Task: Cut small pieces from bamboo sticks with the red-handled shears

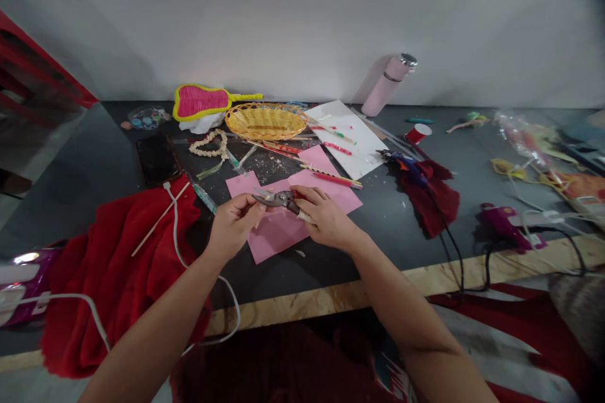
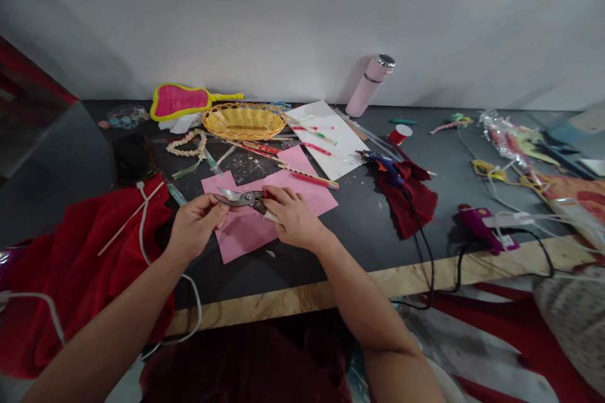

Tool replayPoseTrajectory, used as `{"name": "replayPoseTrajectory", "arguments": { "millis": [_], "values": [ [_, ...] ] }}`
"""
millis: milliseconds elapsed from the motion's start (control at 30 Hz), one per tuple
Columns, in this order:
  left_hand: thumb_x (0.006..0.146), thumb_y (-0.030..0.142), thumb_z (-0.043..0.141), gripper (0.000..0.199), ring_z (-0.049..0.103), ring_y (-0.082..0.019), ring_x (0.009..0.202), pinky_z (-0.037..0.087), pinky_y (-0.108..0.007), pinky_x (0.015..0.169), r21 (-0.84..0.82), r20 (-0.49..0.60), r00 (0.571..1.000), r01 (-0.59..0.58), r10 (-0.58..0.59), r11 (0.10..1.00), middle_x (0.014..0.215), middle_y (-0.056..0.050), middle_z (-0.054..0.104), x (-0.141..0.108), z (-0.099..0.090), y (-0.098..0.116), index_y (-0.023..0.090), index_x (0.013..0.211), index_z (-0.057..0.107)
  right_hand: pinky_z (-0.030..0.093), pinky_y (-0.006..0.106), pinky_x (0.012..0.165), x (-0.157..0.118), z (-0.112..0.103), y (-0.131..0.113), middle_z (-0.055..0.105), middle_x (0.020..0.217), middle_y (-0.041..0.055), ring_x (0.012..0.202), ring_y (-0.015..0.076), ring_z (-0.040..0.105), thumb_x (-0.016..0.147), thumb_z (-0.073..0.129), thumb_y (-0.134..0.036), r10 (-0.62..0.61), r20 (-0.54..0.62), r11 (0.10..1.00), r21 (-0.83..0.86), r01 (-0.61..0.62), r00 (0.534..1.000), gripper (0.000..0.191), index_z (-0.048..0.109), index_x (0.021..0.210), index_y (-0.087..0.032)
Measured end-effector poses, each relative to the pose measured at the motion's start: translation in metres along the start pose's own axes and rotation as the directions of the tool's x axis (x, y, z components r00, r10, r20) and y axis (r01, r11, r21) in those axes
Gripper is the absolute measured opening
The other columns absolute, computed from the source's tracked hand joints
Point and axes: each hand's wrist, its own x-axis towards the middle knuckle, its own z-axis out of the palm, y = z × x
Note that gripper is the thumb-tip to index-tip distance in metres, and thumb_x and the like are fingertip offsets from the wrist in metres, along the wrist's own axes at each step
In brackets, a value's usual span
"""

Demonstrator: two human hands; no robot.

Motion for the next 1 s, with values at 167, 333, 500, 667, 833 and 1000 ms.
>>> {"name": "replayPoseTrajectory", "arguments": {
  "millis": [167, 333, 500, 667, 833, 1000],
  "values": [
    [0.081, 0.031, 0.062, 0.016, 0.037, -0.006, 0.048, 0.029, -0.02, 0.046, 0.004, 0.019, 1.0, -0.008, 0.008, 1.0, 0.064, 0.0, 0.064, 0.0008, -0.0013, 0.0007, 0.016, 0.078, 0.066, 0.04, 0.049, 0.095, 0.0003, 0.0033, -0.0004, 0.038, 0.142, 0.012, 0.118, 0.0282, 0.043, 0.072, 0.046, -0.008, 0.017, -0.013, 1.0, 0.004, -0.017, 1.0, 0.047, 0.049, 0.118, -0.017],
    [0.081, 0.032, 0.062, 0.017, 0.037, -0.006, 0.048, 0.029, -0.02, 0.046, -0.011, 0.029, 1.0, -0.009, 0.01, 1.0, 0.069, -0.002, 0.068, 0.0012, -0.002, 0.0007, 0.016, 0.079, 0.066, 0.041, 0.049, 0.094, 0.0023, 0.0081, -0.002, 0.043, 0.137, 0.0168, 0.118, 0.0284, 0.044, 0.076, 0.046, -0.013, 0.075, -0.049, 0.996, 0.055, -0.072, 0.996, 0.07, 0.021, 0.142, -0.012],
    [0.081, 0.034, 0.062, 0.019, 0.038, -0.006, 0.049, 0.03, -0.02, 0.046, 0.005, 0.036, 0.999, 0.003, -0.003, 1.0, 0.071, -0.003, 0.069, 0.0004, -0.0012, 0.0009, 0.015, 0.079, 0.066, 0.042, 0.048, 0.091, 0.0035, 0.0095, -0.002, 0.05, 0.127, 0.0153, 0.114, 0.0282, 0.046, 0.085, 0.043, -0.021, 0.098, -0.013, 0.995, -0.004, -0.098, 0.995, 0.06, 0.025, 0.143, -0.017],
    [0.082, 0.035, 0.062, 0.022, 0.038, -0.006, 0.048, 0.029, -0.02, 0.045, -0.01, 0.033, 0.999, 0.012, -0.011, 1.0, 0.067, -0.003, 0.066, 0.0005, -0.0017, 0.0008, 0.014, 0.08, 0.067, 0.045, 0.044, 0.088, 0.0029, 0.0097, -0.0031, 0.052, 0.12, 0.0142, 0.109, 0.026, 0.048, 0.086, 0.042, -0.018, 0.097, -0.003, 0.995, -0.011, -0.097, 0.995, 0.057, 0.029, 0.141, -0.016],
    [0.081, 0.037, 0.062, 0.024, 0.039, -0.007, 0.045, 0.029, -0.021, 0.044, -0.012, 0.019, 1.0, 0.016, -0.015, 1.0, 0.066, -0.004, 0.066, 0.0009, -0.0008, -0.0001, 0.014, 0.078, 0.067, 0.045, 0.041, 0.086, 0.0028, 0.0083, -0.0045, 0.054, 0.117, 0.0131, 0.105, 0.0248, 0.051, 0.087, 0.042, -0.017, 0.11, -0.005, 0.993, -0.028, -0.11, 0.994, 0.054, 0.03, 0.139, -0.019],
    [0.078, 0.035, 0.065, 0.021, 0.054, -0.009, 0.055, 0.04, -0.02, 0.051, -0.001, 0.007, 1.0, 0.022, -0.022, 1.0, 0.077, -0.005, 0.07, 0.0012, 0.0024, 0.0025, 0.015, 0.086, 0.063, 0.043, 0.041, 0.089, 0.0043, 0.0061, -0.0028, 0.053, 0.121, 0.0134, 0.108, 0.0257, 0.05, 0.086, 0.044, -0.019, 0.146, -0.008, 0.987, -0.064, -0.147, 0.989, 0.056, 0.03, 0.14, -0.019]
  ]
}}
